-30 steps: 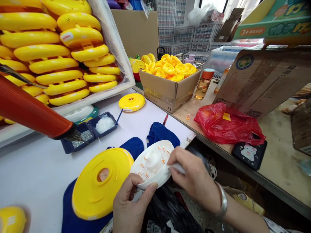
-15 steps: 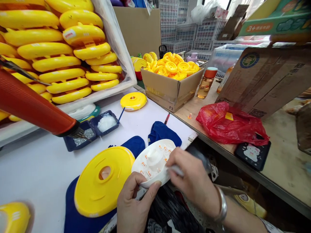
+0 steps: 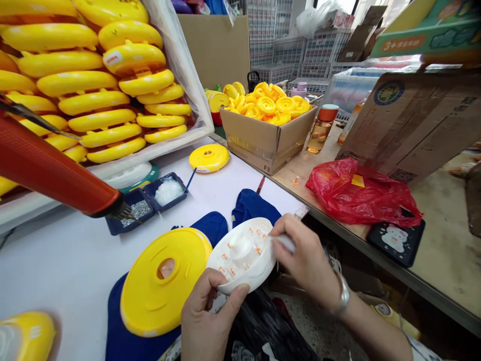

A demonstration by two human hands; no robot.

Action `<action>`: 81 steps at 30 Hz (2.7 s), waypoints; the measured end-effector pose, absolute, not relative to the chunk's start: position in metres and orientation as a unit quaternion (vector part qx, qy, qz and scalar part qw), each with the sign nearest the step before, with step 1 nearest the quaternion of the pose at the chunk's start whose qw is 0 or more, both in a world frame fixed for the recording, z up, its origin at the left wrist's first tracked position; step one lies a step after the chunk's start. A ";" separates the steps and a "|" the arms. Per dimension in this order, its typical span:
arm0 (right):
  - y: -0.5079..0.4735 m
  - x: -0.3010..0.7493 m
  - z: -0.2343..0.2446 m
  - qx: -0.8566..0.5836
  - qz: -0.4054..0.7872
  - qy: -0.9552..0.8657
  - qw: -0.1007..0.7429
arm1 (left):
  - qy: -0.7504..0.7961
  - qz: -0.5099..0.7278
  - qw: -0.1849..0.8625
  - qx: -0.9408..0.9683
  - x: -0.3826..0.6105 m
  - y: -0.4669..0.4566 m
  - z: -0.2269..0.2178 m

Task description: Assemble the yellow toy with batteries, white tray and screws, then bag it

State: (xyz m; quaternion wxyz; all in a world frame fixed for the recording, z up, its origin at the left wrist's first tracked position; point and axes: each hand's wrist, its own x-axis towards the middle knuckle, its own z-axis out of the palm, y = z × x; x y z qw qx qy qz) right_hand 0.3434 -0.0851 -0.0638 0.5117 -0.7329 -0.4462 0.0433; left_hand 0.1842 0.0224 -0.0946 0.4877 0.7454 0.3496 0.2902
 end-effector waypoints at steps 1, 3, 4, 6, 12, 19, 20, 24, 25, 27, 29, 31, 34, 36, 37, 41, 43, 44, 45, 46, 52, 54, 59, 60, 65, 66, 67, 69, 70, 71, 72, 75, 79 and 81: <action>-0.085 0.343 -0.064 -0.721 0.052 -0.464 0.512 | 0.346 0.288 0.496 0.742 0.184 0.022 -0.095; -0.086 0.343 -0.065 -0.699 0.066 -0.490 0.516 | 0.343 0.291 0.505 0.737 0.183 0.022 -0.095; -0.086 0.342 -0.065 -0.699 0.061 -0.483 0.524 | 0.345 0.295 0.505 0.735 0.183 0.022 -0.095; -0.087 0.341 -0.066 -0.711 0.054 -0.444 0.542 | 0.349 0.296 0.505 0.732 0.183 0.023 -0.095; -0.082 0.347 -0.074 -0.692 0.070 -0.445 0.564 | 0.367 0.282 0.536 0.706 0.180 0.026 -0.095; -0.093 0.391 -0.095 -0.668 0.068 -0.321 0.668 | 0.379 0.286 0.598 0.646 0.179 0.029 -0.093; -0.096 0.392 -0.096 -0.664 0.069 -0.319 0.673 | 0.381 0.288 0.601 0.641 0.179 0.029 -0.093; -0.104 0.383 -0.091 -0.638 0.101 -0.333 0.686 | 0.390 0.290 0.605 0.631 0.180 0.029 -0.092; -0.104 0.380 -0.088 -0.631 0.110 -0.340 0.689 | 0.393 0.290 0.606 0.628 0.180 0.029 -0.092; -0.103 0.376 -0.082 -0.624 0.112 -0.356 0.687 | 0.396 0.291 0.611 0.620 0.181 0.029 -0.091; -0.100 0.373 -0.077 -0.626 0.106 -0.370 0.678 | 0.399 0.289 0.617 0.614 0.181 0.029 -0.090; -0.097 0.373 -0.075 -0.623 0.116 -0.366 0.681 | 0.401 0.290 0.618 0.611 0.182 0.029 -0.090; -0.092 0.377 -0.076 -0.576 0.160 -0.291 0.747 | 0.403 0.295 0.623 0.602 0.182 0.030 -0.090; -0.089 0.382 -0.077 -0.515 0.201 -0.215 0.805 | 0.404 0.295 0.632 0.592 0.183 0.029 -0.089; -0.088 0.384 -0.077 -0.484 0.223 -0.184 0.826 | 0.406 0.297 0.637 0.585 0.184 0.028 -0.088; -0.088 0.377 -0.067 -0.444 0.263 -0.163 0.841 | 0.425 0.324 0.637 0.555 0.186 0.022 -0.084; -0.087 0.360 -0.057 -0.480 0.236 -0.232 0.813 | 0.430 0.319 0.628 0.565 0.187 0.021 -0.084; -0.085 0.349 -0.053 -0.504 0.216 -0.283 0.787 | 0.425 0.310 0.624 0.578 0.187 0.021 -0.085; -0.083 0.337 -0.050 -0.527 0.194 -0.339 0.754 | 0.416 0.300 0.620 0.593 0.187 0.022 -0.086; -0.079 0.326 -0.048 -0.548 0.166 -0.392 0.720 | 0.405 0.292 0.616 0.609 0.187 0.022 -0.088; -0.058 0.306 -0.065 -0.602 0.016 -0.465 0.648 | 0.377 0.297 0.592 0.647 0.186 0.022 -0.097; -0.056 0.316 -0.072 -0.603 0.029 -0.431 0.671 | 0.371 0.293 0.598 0.647 0.185 0.021 -0.099; -0.053 0.344 -0.085 -0.577 0.101 -0.344 0.734 | 0.371 0.305 0.614 0.627 0.182 0.021 -0.097; -0.052 0.348 -0.088 -0.566 0.122 -0.334 0.744 | 0.370 0.305 0.621 0.620 0.181 0.021 -0.096; -0.044 0.360 -0.097 -0.547 0.176 -0.270 0.773 | 0.369 0.300 0.643 0.600 0.179 0.025 -0.096; -0.043 0.362 -0.098 -0.542 0.186 -0.260 0.777 | 0.371 0.301 0.645 0.597 0.178 0.025 -0.096; -0.041 0.363 -0.100 -0.536 0.197 -0.250 0.782 | 0.372 0.300 0.646 0.595 0.177 0.025 -0.097; -0.039 0.367 -0.104 -0.525 0.216 -0.229 0.791 | 0.369 0.301 0.646 0.597 0.176 0.026 -0.098; -0.037 0.369 -0.106 -0.522 0.222 -0.221 0.793 | 0.364 0.300 0.646 0.600 0.175 0.026 -0.098; -0.036 0.370 -0.108 -0.519 0.228 -0.216 0.795 | 0.361 0.299 0.646 0.603 0.174 0.026 -0.098; -0.035 0.372 -0.111 -0.519 0.232 -0.214 0.795 | 0.359 0.297 0.646 0.605 0.174 0.027 -0.098; -0.034 0.375 -0.114 -0.519 0.238 -0.208 0.794 | 0.365 0.287 0.648 0.604 0.172 0.029 -0.099; -0.042 0.368 -0.107 -0.539 0.212 -0.204 0.789 | 0.370 0.280 0.645 0.607 0.173 0.030 -0.098; -0.052 0.358 -0.099 -0.567 0.166 -0.239 0.771 | 0.364 0.277 0.646 0.610 0.174 0.027 -0.098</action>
